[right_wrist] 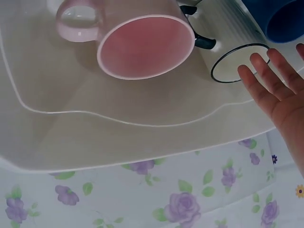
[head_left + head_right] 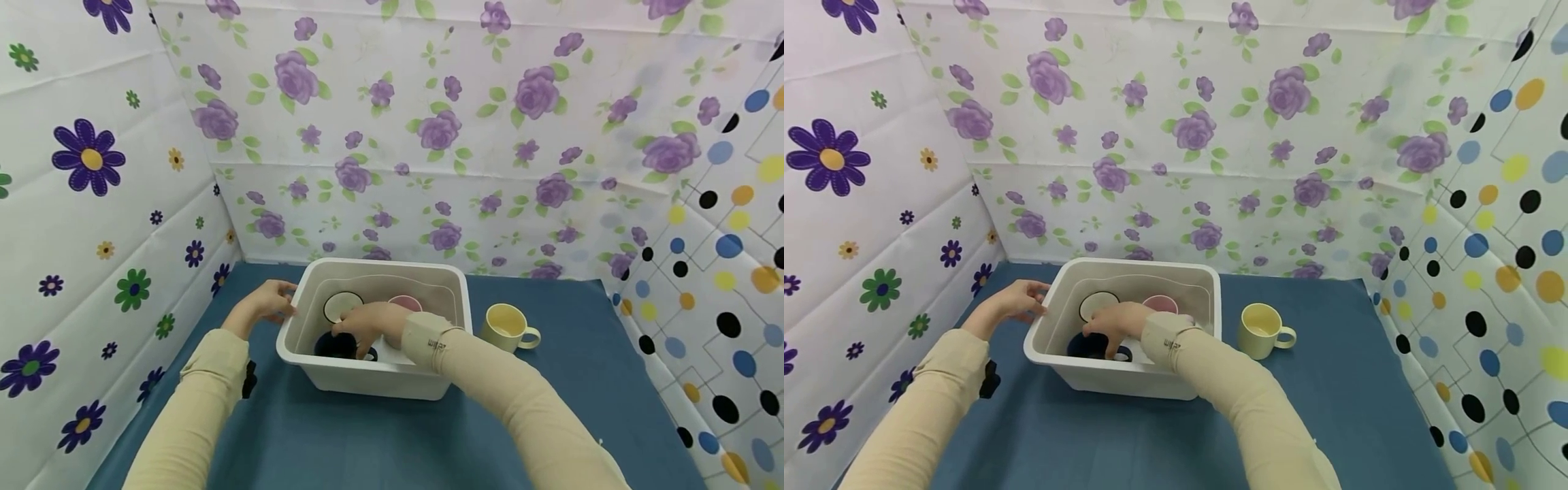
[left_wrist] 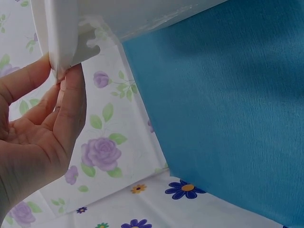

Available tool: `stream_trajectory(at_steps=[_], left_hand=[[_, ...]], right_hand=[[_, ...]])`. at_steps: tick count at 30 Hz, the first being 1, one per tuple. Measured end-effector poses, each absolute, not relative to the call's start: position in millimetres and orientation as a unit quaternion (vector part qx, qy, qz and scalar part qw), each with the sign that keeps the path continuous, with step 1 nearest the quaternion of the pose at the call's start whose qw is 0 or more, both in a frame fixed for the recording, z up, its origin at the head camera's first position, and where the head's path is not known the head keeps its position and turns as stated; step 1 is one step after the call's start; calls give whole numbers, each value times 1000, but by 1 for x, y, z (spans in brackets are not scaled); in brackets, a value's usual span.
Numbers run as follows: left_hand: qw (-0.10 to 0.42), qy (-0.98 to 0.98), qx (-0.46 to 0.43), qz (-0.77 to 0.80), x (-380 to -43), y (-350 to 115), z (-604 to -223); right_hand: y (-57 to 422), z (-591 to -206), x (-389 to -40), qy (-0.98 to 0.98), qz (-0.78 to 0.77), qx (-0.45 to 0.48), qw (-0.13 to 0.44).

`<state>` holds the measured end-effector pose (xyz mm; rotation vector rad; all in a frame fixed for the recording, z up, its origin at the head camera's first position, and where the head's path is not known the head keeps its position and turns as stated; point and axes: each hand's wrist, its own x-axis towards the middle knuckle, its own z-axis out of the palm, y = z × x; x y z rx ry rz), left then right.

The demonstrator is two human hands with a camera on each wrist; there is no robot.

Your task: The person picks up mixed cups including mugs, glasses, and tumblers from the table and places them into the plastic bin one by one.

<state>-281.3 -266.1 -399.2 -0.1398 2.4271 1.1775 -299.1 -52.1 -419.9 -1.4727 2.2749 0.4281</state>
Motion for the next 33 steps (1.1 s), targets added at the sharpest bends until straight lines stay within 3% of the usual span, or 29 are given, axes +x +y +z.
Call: stream_trajectory(at_steps=[18,33], left_hand=[[216,878,-42,425,-278,-265,-397],[206,889,-37,408,-275,-263,-398]], right_hand=[[-18,-410,-290,821,147,-512,204],[12,-395,-286,839,121,-511,141]])
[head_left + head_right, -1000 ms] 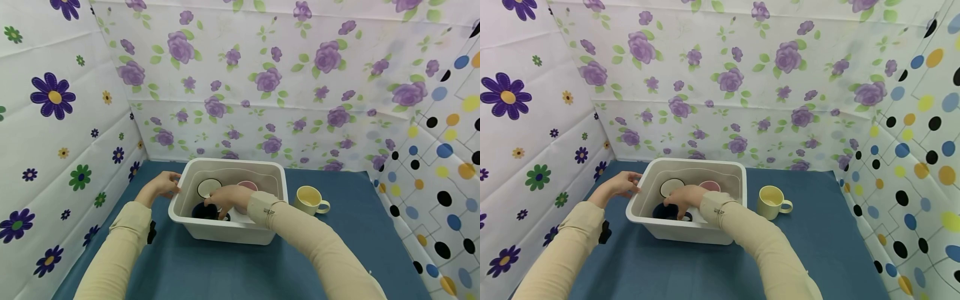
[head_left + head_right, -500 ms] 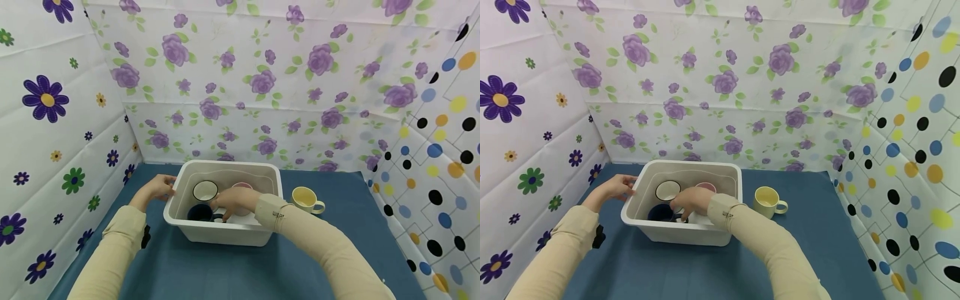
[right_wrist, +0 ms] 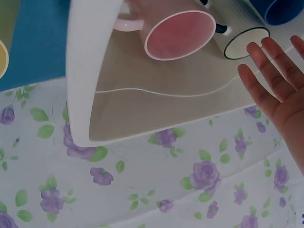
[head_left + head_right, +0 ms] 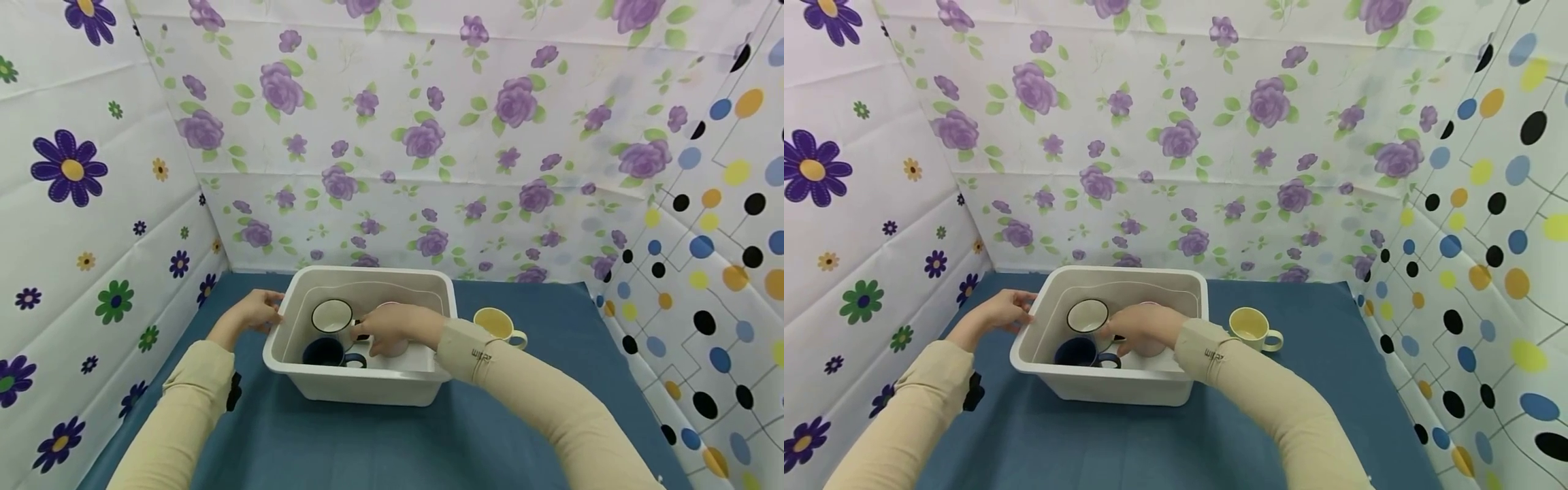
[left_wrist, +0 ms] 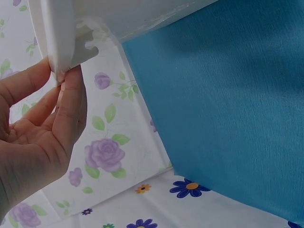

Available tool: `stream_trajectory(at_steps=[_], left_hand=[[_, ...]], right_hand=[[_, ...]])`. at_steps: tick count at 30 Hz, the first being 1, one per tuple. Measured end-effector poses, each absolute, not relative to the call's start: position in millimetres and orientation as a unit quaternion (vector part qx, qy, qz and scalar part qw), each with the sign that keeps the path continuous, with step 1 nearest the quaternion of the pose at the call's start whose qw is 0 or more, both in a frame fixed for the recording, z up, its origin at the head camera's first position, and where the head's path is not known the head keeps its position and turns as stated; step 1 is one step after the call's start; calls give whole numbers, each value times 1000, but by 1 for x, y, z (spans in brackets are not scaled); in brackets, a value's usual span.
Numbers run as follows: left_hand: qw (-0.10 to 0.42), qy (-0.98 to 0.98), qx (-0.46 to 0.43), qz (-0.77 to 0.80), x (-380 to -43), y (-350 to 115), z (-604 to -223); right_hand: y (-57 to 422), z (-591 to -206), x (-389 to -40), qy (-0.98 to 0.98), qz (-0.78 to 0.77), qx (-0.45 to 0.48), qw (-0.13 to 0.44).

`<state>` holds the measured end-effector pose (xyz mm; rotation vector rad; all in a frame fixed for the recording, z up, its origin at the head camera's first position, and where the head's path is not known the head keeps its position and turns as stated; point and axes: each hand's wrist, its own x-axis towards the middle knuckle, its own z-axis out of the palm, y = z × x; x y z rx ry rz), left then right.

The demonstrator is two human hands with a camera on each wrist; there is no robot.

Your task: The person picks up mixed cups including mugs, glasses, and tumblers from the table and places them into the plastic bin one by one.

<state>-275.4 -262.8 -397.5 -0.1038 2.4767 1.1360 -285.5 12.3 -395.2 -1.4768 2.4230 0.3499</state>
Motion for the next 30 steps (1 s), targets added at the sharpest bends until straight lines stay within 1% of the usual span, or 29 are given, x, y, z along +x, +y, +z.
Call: stream_trajectory(at_steps=[4,11,19,23,30], left_hand=[[204,888,-33,410,-275,-264,-398],[205,885,-30,416,-276,-261,-401],[198,889,-43,411,-276,-262,-400],[193,889,-47,413,-275,-262,-401],[188,890,-43,413,-274,-264,-401]], right_hand=[[19,-389,-283,835,91,-525,137],[36,-379,-280,840,-17,-517,164],[48,-377,-279,832,-60,-533,139],[54,-378,-278,826,-83,-547,113],[67,-383,-273,826,-123,-549,34]])
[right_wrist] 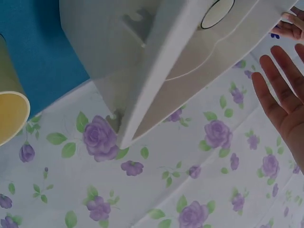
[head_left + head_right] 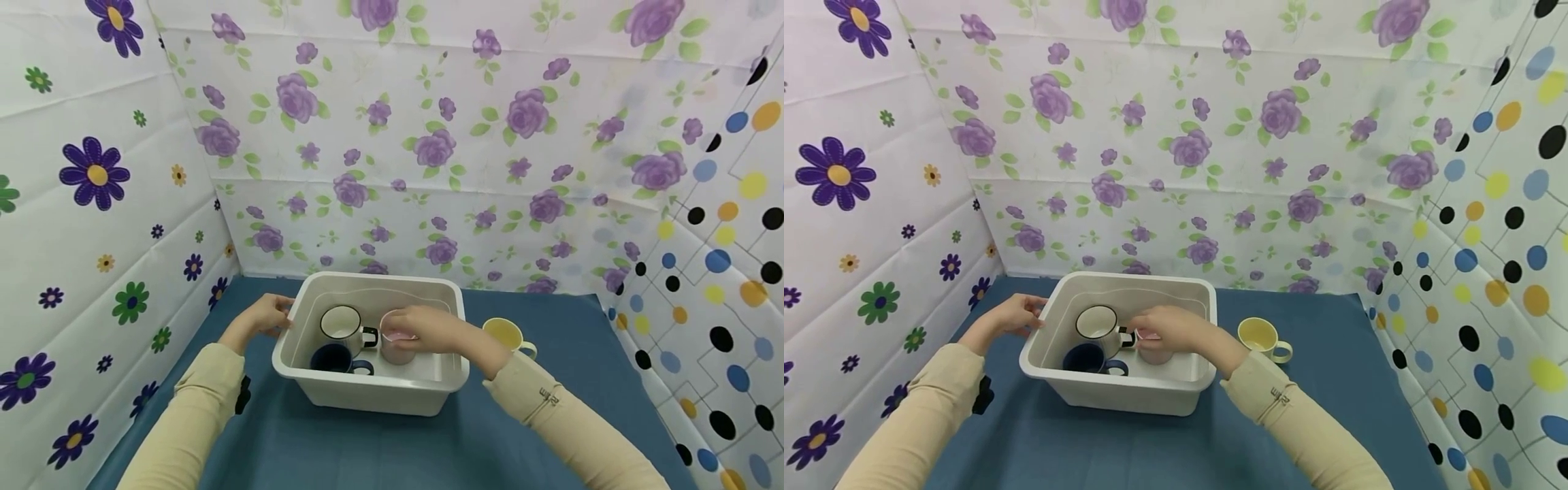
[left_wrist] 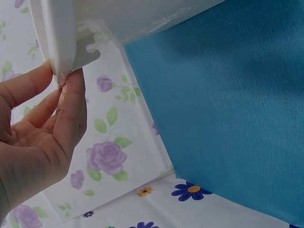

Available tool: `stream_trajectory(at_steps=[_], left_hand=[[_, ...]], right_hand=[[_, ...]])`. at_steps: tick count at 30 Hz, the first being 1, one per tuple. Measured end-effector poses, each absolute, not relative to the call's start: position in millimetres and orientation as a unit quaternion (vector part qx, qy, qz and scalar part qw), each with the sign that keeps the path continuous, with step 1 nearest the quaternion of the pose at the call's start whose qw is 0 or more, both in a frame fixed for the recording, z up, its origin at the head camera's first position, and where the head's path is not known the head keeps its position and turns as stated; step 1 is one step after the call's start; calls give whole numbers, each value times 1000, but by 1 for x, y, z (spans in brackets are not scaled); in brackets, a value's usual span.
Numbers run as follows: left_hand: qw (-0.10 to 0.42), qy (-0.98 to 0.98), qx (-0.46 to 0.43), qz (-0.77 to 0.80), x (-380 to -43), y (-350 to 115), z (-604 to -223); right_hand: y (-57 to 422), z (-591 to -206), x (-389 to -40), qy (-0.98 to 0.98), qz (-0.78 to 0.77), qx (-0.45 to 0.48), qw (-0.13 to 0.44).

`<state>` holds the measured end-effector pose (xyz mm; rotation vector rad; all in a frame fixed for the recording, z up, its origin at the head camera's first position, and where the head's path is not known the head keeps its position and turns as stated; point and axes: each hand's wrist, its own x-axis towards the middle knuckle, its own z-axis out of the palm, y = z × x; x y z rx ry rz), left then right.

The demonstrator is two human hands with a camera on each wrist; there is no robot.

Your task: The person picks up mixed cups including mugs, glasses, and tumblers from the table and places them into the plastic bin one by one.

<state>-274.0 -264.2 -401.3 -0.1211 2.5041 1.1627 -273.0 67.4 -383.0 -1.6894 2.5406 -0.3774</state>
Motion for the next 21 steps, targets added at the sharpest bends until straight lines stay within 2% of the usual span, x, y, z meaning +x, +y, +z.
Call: stream_trajectory(at_steps=[9,21], left_hand=[[184,895,-32,405,-273,-263,-402],[193,887,-48,417,-275,-265,-402]], right_hand=[[91,-381,-270,836,-121,-534,-32],[129,-386,-272,862,-143,-485,-29]])
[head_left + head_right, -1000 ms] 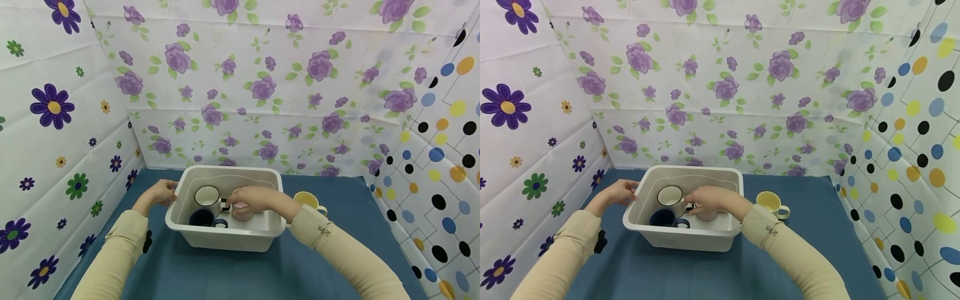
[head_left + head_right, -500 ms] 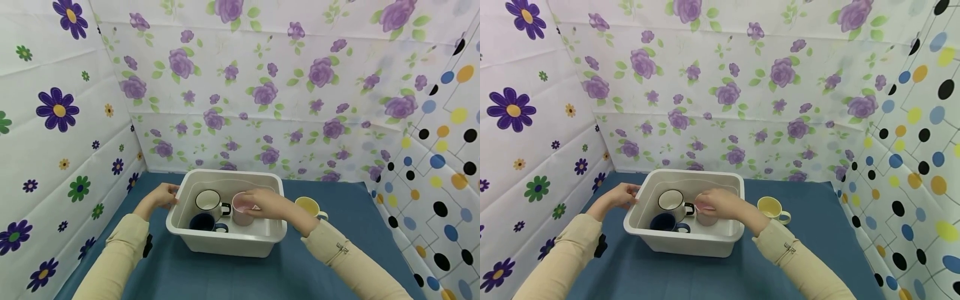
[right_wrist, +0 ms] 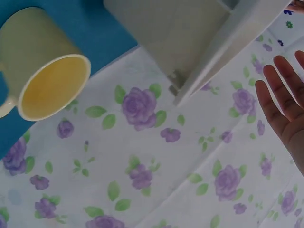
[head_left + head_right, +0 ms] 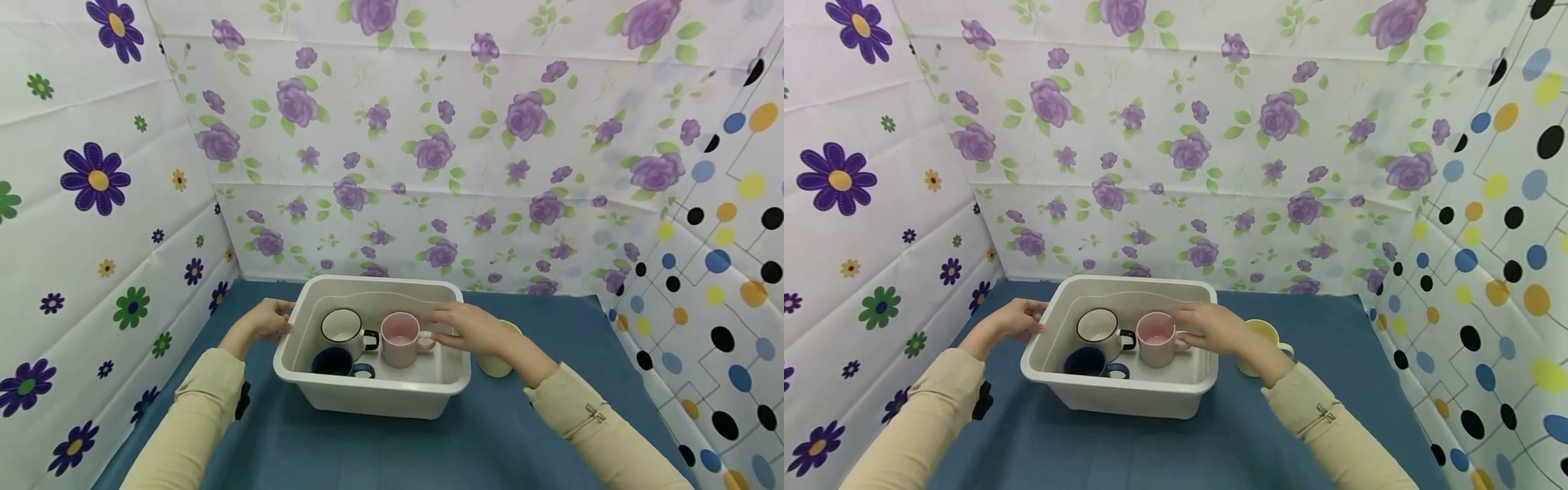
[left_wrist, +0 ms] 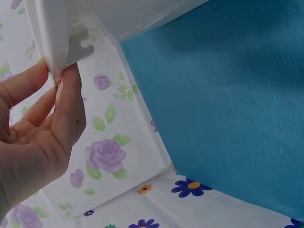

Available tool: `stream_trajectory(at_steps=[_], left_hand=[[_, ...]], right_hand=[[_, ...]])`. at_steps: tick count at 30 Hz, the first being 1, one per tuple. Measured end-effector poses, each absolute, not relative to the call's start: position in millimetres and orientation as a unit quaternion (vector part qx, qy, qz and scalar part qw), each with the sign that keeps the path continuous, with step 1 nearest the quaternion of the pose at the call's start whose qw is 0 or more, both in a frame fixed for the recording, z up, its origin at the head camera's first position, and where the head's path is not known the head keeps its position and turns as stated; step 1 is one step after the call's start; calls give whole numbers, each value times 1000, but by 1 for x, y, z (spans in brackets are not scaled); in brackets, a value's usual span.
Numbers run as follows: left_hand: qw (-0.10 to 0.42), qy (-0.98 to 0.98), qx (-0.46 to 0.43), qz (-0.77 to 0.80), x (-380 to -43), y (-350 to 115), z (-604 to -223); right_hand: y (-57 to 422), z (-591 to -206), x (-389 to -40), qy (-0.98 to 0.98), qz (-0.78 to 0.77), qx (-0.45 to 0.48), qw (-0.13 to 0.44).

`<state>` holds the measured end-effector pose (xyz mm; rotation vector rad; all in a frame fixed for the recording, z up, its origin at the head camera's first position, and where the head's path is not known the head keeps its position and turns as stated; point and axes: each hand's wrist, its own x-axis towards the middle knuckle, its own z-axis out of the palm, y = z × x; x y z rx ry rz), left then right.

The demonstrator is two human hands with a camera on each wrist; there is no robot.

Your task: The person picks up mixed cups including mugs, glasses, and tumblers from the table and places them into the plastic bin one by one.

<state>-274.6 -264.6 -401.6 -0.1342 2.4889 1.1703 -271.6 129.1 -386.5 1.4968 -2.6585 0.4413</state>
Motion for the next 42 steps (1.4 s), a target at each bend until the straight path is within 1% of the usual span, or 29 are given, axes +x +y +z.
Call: stream_trajectory(at_steps=[13,18,22,25,29,33,42], left_hand=[[199,888,-53,411,-277,-263,-397],[200,885,-58,417,-278,-263,-397],[199,884,-62,419,-279,-263,-399],[200,884,-66,418,-278,-263,-400],[200,885,-66,414,-275,-265,-400],[197,889,-61,408,-273,-267,-399],[203,886,-61,413,-274,-264,-400]], right_hand=[[180,-404,-288,-899,186,397,-1],[195,-410,-294,-910,185,370,23],[203,-419,-298,-937,149,314,42],[209,-427,-302,-955,122,267,43],[215,-438,-308,-964,131,231,7],[216,-448,-314,-963,141,227,-36],[219,-459,-320,-963,141,204,-108]])
